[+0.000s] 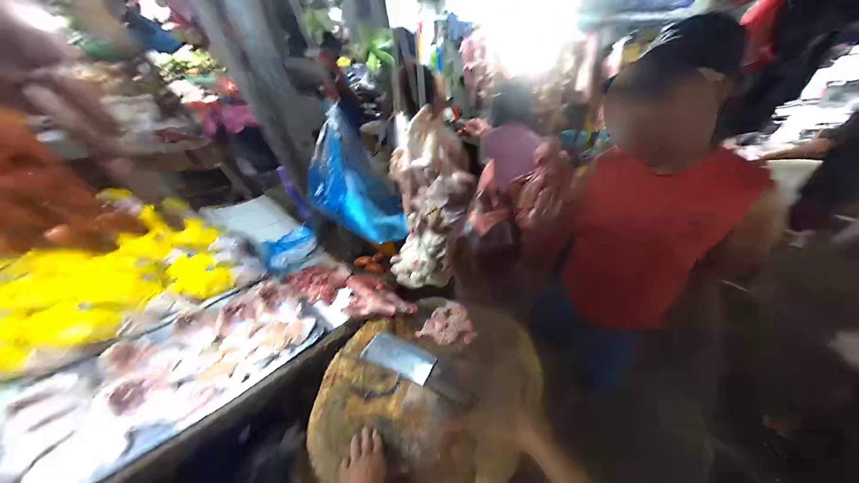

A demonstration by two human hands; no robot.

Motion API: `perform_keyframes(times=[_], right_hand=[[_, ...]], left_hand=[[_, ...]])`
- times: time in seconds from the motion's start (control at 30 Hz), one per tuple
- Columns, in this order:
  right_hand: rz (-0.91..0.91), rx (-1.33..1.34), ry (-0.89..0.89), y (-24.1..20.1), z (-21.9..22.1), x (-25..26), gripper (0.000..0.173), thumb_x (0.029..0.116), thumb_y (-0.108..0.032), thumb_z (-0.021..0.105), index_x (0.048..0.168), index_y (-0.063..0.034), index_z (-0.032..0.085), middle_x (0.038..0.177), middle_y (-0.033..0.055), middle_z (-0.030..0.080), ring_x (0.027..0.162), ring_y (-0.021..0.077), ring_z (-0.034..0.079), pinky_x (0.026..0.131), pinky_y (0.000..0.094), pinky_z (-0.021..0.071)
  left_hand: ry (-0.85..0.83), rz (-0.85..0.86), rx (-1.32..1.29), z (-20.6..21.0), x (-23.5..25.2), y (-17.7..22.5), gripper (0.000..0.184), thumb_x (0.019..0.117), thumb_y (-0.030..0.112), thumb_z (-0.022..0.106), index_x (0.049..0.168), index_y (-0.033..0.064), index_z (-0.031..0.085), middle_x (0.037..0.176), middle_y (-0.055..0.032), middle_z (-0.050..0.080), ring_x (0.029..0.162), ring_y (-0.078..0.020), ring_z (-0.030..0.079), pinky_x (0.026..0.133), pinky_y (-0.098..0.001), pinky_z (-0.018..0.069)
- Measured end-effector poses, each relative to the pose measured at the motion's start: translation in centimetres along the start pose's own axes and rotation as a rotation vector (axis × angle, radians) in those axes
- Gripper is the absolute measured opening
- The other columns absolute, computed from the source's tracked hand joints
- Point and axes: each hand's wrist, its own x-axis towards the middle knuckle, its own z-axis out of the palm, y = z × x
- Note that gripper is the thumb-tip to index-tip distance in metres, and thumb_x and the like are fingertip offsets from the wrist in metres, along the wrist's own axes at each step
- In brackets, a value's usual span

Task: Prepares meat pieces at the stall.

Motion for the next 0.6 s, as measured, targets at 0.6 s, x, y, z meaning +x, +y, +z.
perform_keyframes(times=[0.6], right_hand=[[0.059, -0.043, 0.001, -1.7, 0.8, 0.3, 0.134, 0.0692, -0.070, 0.083, 0.166, -0.0108, 0.013, 0.171, 0.0251, -0.006, 0.158, 0.0463, -0.001, 0.122, 0.0647, 0.0262]], left_hand=[[0.115, -0.472, -0.742, -4.6, 7.4, -11.9, 0.081, 0.0848, 0.050, 0.078, 0.147, 0.0061, 0.048, 0.131, -0.0234, 0.065, 0.125, -0.0399, 0.062, 0.104, -0.0603, 0.0496]])
